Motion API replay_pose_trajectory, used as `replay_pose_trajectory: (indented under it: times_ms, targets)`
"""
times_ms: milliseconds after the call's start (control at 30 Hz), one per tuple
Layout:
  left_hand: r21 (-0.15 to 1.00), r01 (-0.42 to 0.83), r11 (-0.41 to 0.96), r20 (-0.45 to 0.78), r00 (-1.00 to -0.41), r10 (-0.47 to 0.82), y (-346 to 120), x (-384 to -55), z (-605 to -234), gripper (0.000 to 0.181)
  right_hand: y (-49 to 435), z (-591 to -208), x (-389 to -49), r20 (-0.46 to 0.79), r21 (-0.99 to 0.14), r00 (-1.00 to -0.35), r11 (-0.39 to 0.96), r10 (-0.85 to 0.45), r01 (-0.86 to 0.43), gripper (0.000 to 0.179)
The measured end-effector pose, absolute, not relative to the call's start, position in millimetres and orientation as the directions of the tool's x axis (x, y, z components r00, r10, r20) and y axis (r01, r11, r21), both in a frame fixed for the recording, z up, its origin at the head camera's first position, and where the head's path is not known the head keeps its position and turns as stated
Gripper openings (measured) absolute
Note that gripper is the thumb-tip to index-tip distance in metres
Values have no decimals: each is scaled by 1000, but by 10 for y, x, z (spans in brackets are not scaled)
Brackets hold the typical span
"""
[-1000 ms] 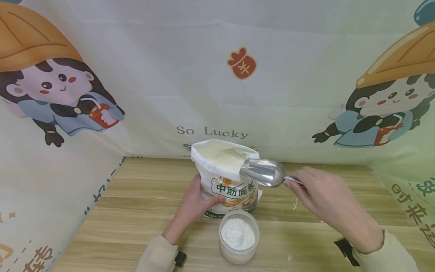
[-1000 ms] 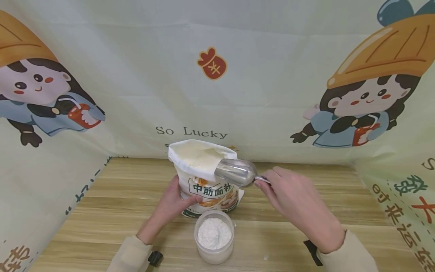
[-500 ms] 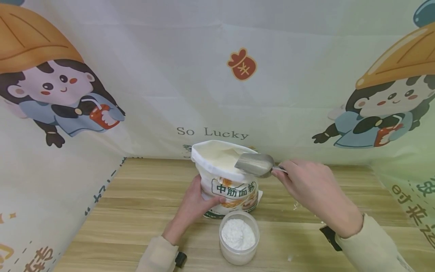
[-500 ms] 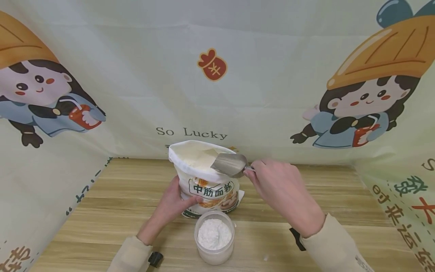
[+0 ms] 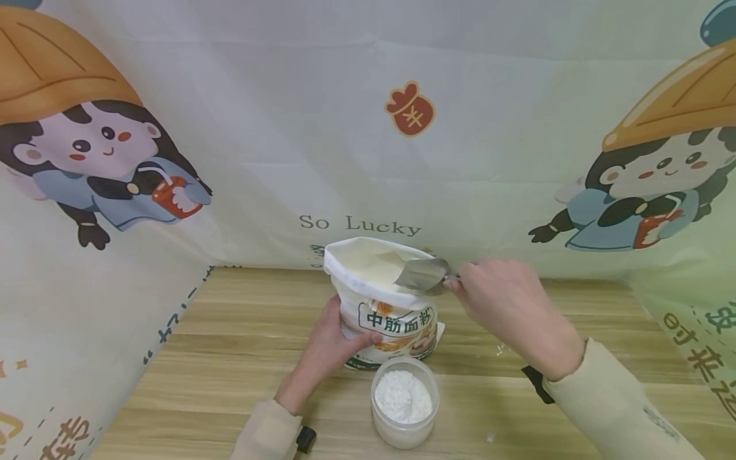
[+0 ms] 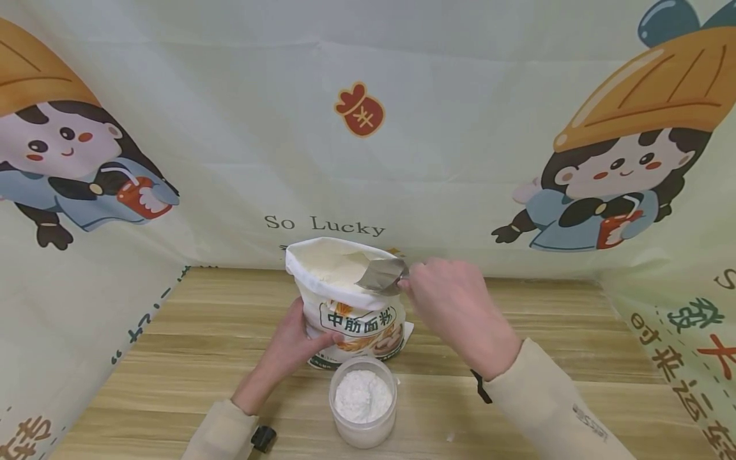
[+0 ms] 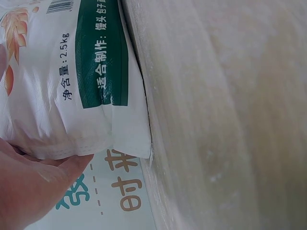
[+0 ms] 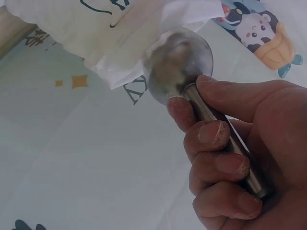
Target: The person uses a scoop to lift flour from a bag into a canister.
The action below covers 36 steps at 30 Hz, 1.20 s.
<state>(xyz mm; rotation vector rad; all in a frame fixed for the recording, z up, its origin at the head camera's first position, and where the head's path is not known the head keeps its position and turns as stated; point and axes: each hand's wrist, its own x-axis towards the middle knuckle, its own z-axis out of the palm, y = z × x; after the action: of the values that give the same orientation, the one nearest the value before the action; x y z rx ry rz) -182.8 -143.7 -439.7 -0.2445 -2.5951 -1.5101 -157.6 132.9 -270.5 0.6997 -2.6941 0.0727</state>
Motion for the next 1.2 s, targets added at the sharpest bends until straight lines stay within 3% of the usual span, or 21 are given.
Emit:
replay_pose_trajectory:
  times_ms: [767, 900, 1200]
  targets:
    - [848, 200, 490, 188, -979, 75, -1450, -1816, -4418, 96, 1064, -2668, -1590, 205, 115, -856, 881, -474, -460, 28]
    - [848, 196, 492, 184, -980, 72, -1449, -1816, -4417, 96, 1032, -2692, -1605, 203, 136, -855, 879, -476, -457, 23]
    - [845, 210, 492, 196, -977, 81, -1440, -1817, -4394, 96, 969, -2784, -1653, 254, 175, -825, 863, -504, -474, 30]
